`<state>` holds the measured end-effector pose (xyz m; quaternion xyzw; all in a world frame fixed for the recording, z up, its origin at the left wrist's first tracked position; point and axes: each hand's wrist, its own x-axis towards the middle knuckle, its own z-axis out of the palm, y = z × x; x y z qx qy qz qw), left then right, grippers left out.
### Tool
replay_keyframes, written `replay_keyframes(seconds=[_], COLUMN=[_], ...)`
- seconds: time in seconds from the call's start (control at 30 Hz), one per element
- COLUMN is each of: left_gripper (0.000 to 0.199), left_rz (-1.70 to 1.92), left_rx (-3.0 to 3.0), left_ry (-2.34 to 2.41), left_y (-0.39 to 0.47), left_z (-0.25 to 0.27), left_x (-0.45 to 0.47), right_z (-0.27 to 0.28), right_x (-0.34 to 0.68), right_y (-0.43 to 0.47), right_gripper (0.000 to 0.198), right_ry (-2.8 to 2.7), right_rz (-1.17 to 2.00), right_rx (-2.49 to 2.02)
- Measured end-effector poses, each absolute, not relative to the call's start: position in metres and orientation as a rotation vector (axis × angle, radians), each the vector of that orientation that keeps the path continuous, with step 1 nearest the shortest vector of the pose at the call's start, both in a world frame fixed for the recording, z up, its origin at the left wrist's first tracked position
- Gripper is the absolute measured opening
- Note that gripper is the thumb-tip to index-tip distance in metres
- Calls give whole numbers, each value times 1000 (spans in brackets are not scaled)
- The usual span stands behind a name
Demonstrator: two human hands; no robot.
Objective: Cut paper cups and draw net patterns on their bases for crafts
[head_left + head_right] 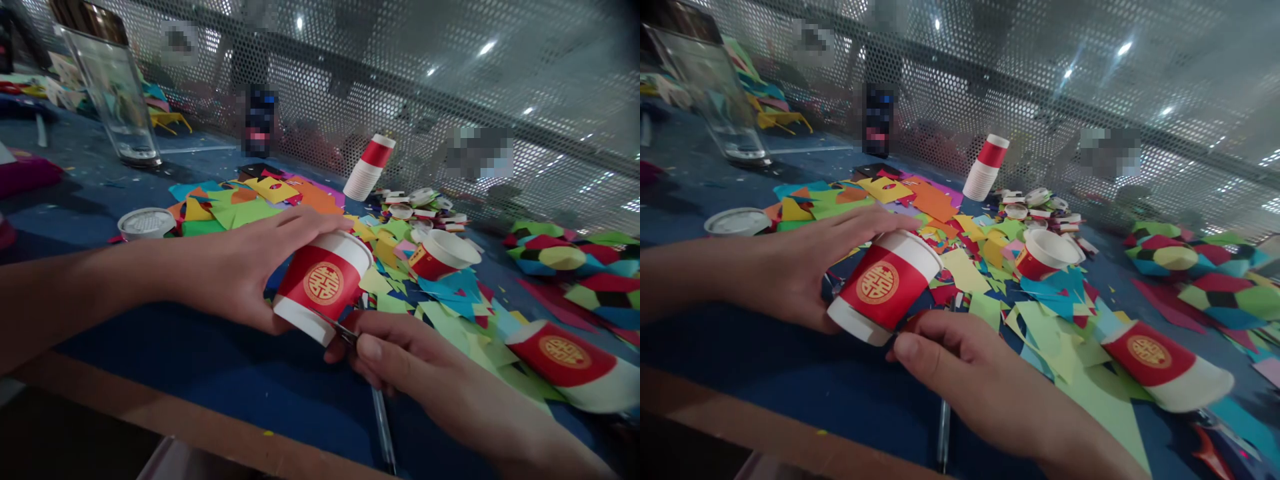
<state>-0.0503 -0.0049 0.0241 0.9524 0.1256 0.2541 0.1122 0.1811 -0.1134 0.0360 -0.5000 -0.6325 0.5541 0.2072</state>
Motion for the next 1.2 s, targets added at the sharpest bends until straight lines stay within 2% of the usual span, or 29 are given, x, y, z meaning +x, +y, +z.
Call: replay_keyframes(seconds=[0.3,0.63,1.2], left_gripper=[103,102,101], left_rz=[721,713,759], left_rx=[2796,2776,2759], left_ry=[351,365,325], left_y=[-6,-10,-8], left_z=[21,25,18], left_x=[-50,-48,-50], right_z=[28,35,30], right_x=[172,166,167], right_y=[-118,-117,-114], right_gripper=[63,60,58], right_ry=[-1777,-1810,-1704], right_rz=[1431,1415,1497], right_rx=[-1424,-1563,-1439])
